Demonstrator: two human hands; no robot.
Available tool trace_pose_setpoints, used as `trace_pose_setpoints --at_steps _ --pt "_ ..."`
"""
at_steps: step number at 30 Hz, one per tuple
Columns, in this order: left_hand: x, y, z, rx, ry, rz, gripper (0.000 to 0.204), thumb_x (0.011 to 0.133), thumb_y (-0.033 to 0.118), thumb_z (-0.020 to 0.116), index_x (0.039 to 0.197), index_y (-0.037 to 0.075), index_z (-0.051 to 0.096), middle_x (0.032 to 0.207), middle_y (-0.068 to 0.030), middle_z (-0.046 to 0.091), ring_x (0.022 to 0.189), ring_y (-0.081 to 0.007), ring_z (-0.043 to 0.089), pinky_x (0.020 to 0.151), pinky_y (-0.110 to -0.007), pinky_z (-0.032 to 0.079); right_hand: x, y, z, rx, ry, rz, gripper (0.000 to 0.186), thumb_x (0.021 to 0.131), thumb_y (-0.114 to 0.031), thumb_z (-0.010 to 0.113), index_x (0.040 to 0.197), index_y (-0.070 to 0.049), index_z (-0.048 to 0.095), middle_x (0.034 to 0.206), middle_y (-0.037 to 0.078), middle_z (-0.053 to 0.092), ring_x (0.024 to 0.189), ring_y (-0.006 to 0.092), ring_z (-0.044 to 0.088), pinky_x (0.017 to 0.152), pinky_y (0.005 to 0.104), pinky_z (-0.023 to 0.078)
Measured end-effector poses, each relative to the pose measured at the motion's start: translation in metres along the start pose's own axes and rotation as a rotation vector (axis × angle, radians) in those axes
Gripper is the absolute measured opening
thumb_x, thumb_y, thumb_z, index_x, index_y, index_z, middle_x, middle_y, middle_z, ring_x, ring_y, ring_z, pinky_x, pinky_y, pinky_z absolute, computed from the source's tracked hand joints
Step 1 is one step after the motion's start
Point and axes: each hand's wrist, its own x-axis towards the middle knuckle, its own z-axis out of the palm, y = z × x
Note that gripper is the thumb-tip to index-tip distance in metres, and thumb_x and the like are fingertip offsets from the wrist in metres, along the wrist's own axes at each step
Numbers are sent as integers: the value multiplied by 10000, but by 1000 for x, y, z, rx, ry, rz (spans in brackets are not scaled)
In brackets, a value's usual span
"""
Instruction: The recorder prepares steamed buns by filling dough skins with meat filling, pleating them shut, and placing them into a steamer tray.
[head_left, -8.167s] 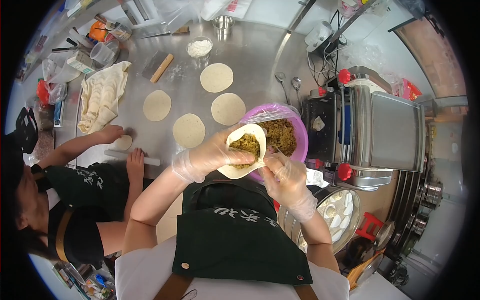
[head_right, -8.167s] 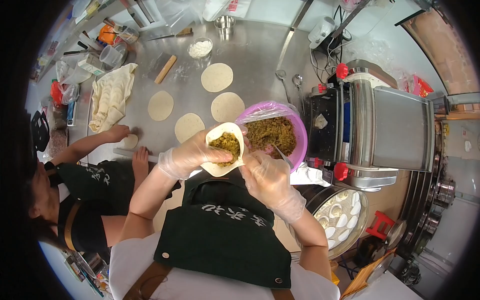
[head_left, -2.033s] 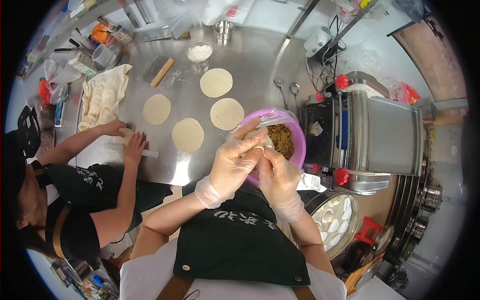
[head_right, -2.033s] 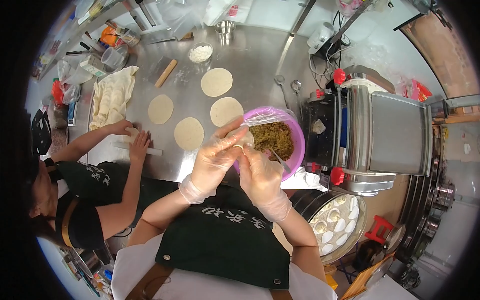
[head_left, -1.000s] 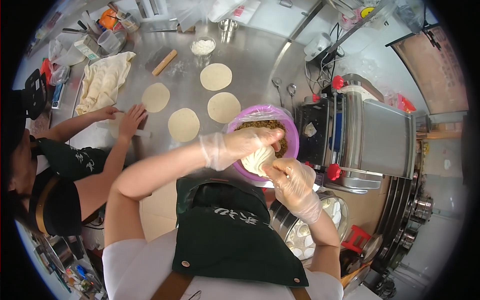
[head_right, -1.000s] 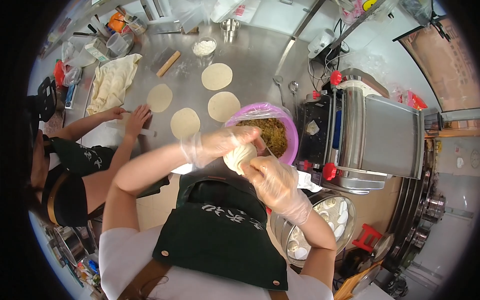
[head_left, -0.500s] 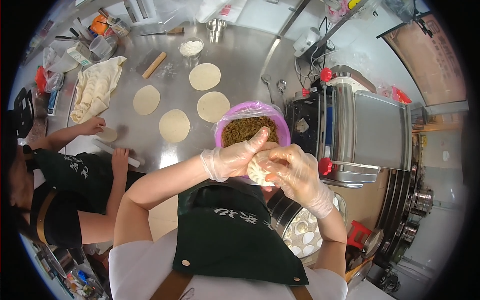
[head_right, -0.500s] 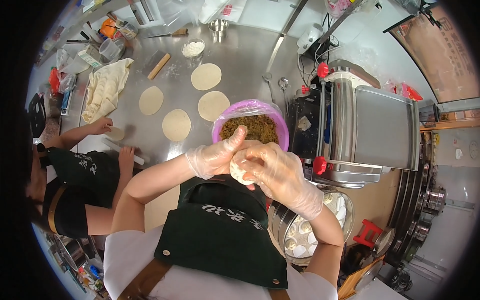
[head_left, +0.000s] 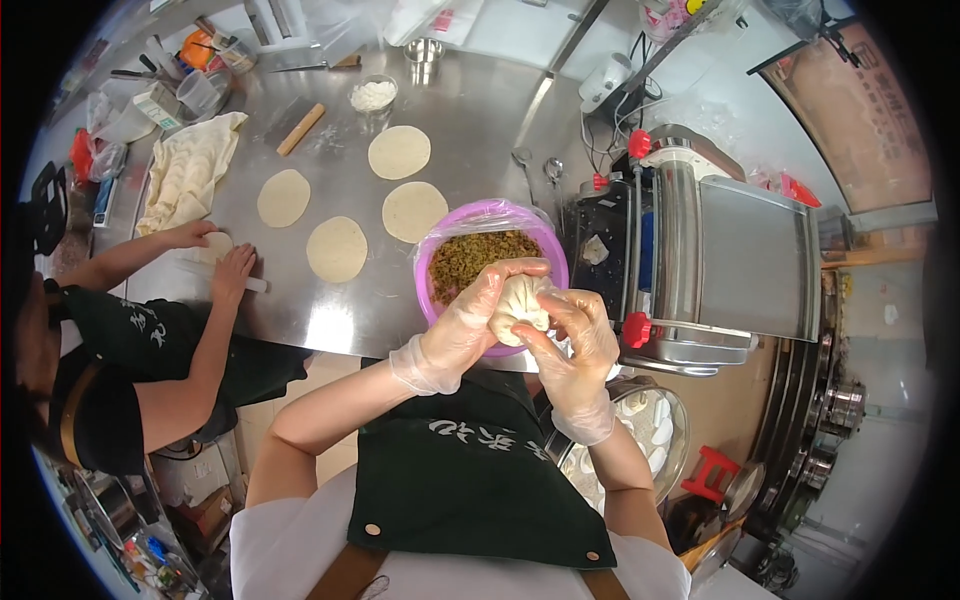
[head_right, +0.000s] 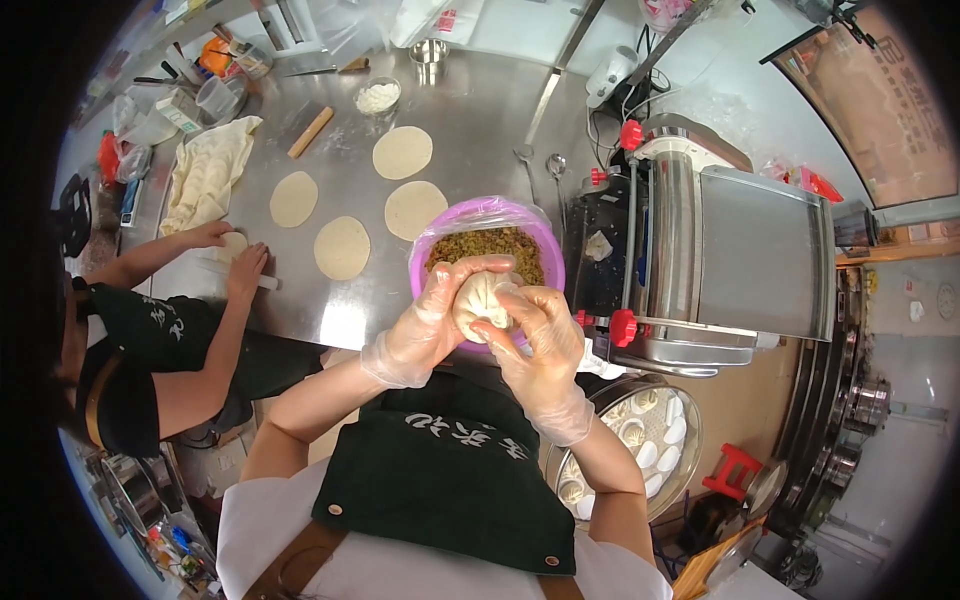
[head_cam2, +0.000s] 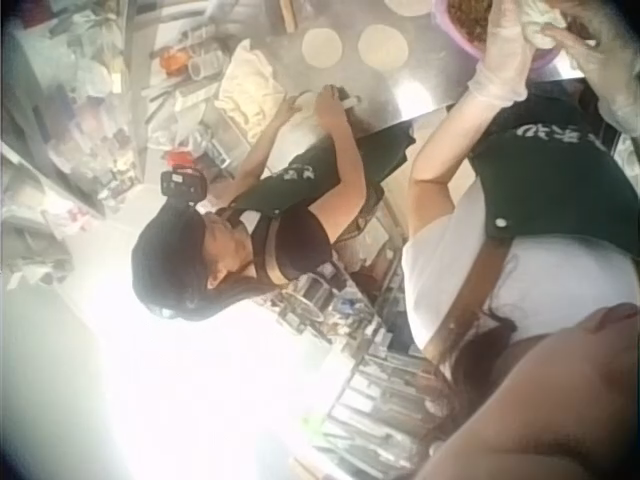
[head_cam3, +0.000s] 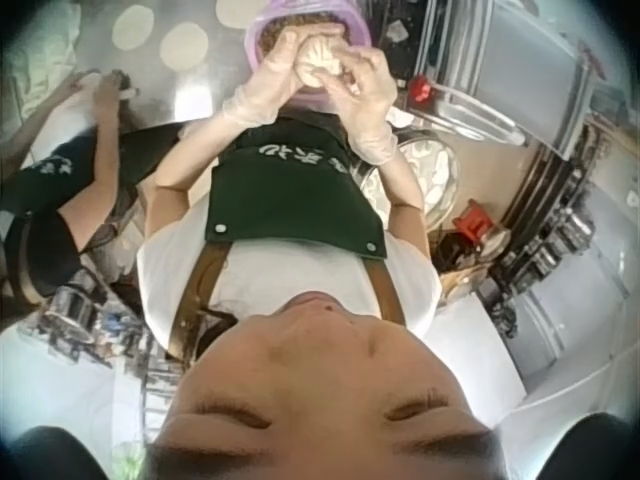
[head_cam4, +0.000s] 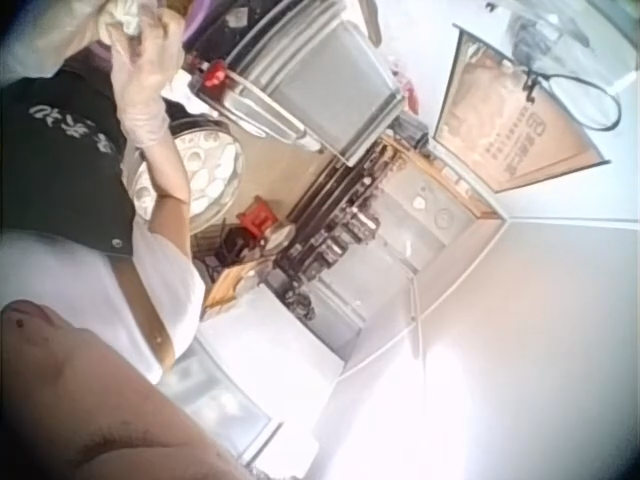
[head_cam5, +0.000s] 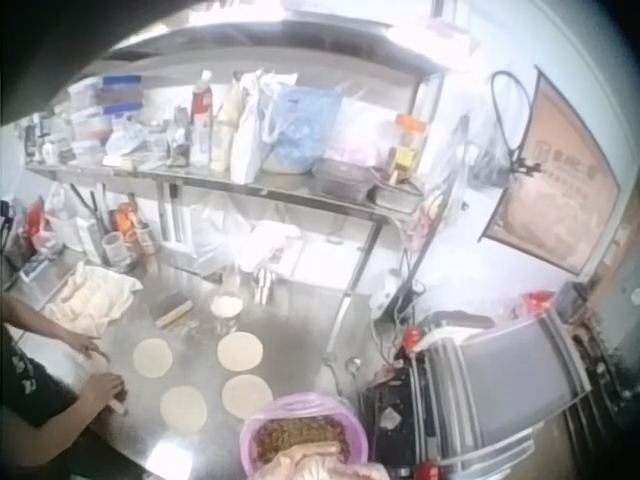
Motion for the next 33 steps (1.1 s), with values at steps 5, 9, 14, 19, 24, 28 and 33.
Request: trace_pose_setpoints --at_steps 5,9,14,19,24,28,33 --pt "0 17 -3 66 -130 -251 730 979 641 358 1390 42 427 1258 -90 563 1172 -187 572 988 -339 485 12 4 -23 23 -180 -387 372 693 -55 823 1016 -47 639 924 96 594 735 257 641 560 335 513" --pt "5 45 4 171 -248 -621 896 900 766 281 1373 24 447 1213 -109 592 1118 -210 605 968 -400 497 31 8 -36 118 -412 -582 393 673 -56 811 1028 -37 644 872 80 576 709 252 634 556 328 514" --pt "-14 5 18 235 47 83 769 971 675 309 1418 54 381 1361 -107 486 1290 -217 477 1105 -415 365 12 8 -18 38 -164 -445 463 666 -56 840 1096 -35 670 898 70 591 717 185 621 559 301 505" --pt "-32 -18 15 333 181 362 803 948 676 413 1419 25 392 1323 -102 507 1274 -200 469 1095 -373 353 -16 -23 15 172 131 19 371 740 -19 827 1078 -37 676 926 85 611 725 161 627 572 296 516" --pt "-57 9 -21 409 -4 185 790 952 685 377 1374 22 453 1322 -115 513 1269 -197 471 1089 -371 356 -28 -35 26 -61 48 -331 356 718 30 807 1039 -18 661 888 93 595 699 230 630 558 323 516" --pt "-104 8 -75 194 -113 -510 920 874 796 324 1310 7 508 1172 -99 600 1122 -201 594 965 -388 493 -86 -23 63 -9 -235 -455 288 742 -15 779 1005 -27 664 865 85 572 691 247 621 541 328 512" --pt "-195 -62 -151 -177 229 -804 950 817 843 300 1305 56 514 1216 -97 604 1113 -227 611 954 -419 523 -166 -17 160 94 -329 -174 475 687 -118 823 1120 -43 643 1029 119 618 882 279 641 715 368 546"
